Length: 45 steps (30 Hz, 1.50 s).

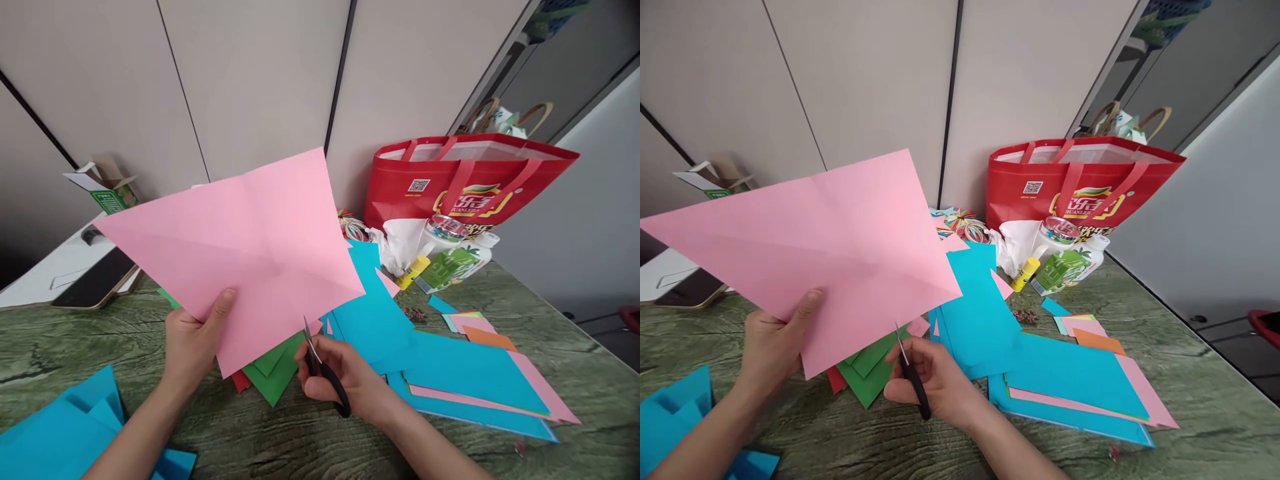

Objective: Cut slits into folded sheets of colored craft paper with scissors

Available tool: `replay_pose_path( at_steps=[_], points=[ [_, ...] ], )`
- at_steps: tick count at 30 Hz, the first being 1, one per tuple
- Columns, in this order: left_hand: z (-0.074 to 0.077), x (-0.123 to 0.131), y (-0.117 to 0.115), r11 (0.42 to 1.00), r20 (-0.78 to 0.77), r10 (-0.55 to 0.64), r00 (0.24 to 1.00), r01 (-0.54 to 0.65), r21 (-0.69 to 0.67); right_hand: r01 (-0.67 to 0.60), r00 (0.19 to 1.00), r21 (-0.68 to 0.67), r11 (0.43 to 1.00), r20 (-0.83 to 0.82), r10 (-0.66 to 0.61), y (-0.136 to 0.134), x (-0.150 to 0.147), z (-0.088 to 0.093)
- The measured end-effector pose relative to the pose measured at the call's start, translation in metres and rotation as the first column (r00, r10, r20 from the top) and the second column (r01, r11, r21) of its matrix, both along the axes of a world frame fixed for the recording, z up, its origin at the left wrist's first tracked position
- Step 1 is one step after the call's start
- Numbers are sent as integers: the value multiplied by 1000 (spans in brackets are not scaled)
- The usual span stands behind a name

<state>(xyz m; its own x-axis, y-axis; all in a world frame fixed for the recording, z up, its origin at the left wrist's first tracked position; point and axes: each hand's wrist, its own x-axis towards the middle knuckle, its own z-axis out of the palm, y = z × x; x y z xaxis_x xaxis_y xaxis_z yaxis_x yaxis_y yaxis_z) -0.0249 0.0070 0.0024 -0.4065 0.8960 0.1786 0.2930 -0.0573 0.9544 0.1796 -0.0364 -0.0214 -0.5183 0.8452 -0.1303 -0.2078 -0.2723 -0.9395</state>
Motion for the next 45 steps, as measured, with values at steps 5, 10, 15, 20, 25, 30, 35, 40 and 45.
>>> replay_pose_path(
  at_steps=[5,10,15,20,25,30,35,40,45],
  points=[
    [1,3,-2,999,-92,-7,996,11,33,7,1000,-13,1000,9,-7,-1,1,-2],
    [-2,2,-1,1000,-112,-19,993,21,15,9,1000,-11,1000,8,-9,-1,2,-5],
    [-2,2,-1,1000,-120,-13,993,16,18,0,1000,-2,1000,6,0,-1,3,-3],
    [0,2,-2,1000,-126,-13,992,14,11,0,1000,-8,1000,5,0,-1,3,-3],
    [3,3,-3,1000,-164,-2,986,6,22,-2,1000,-8,1000,6,2,0,4,-4],
    [1,2,-1,999,-194,14,981,-4,52,-6,1000,12,1000,6,6,0,6,-6],
    [0,2,-1,997,-194,27,981,-14,70,-9,1000,10,1000,0,9,-1,7,-6],
    [0,1,-1,997,-199,20,980,-5,76,-13,1000,9,1000,5,13,-1,6,-6],
    [-2,2,-1,998,-202,13,979,1,69,-10,1000,6,1000,4,10,-1,5,-4]
  ],
)
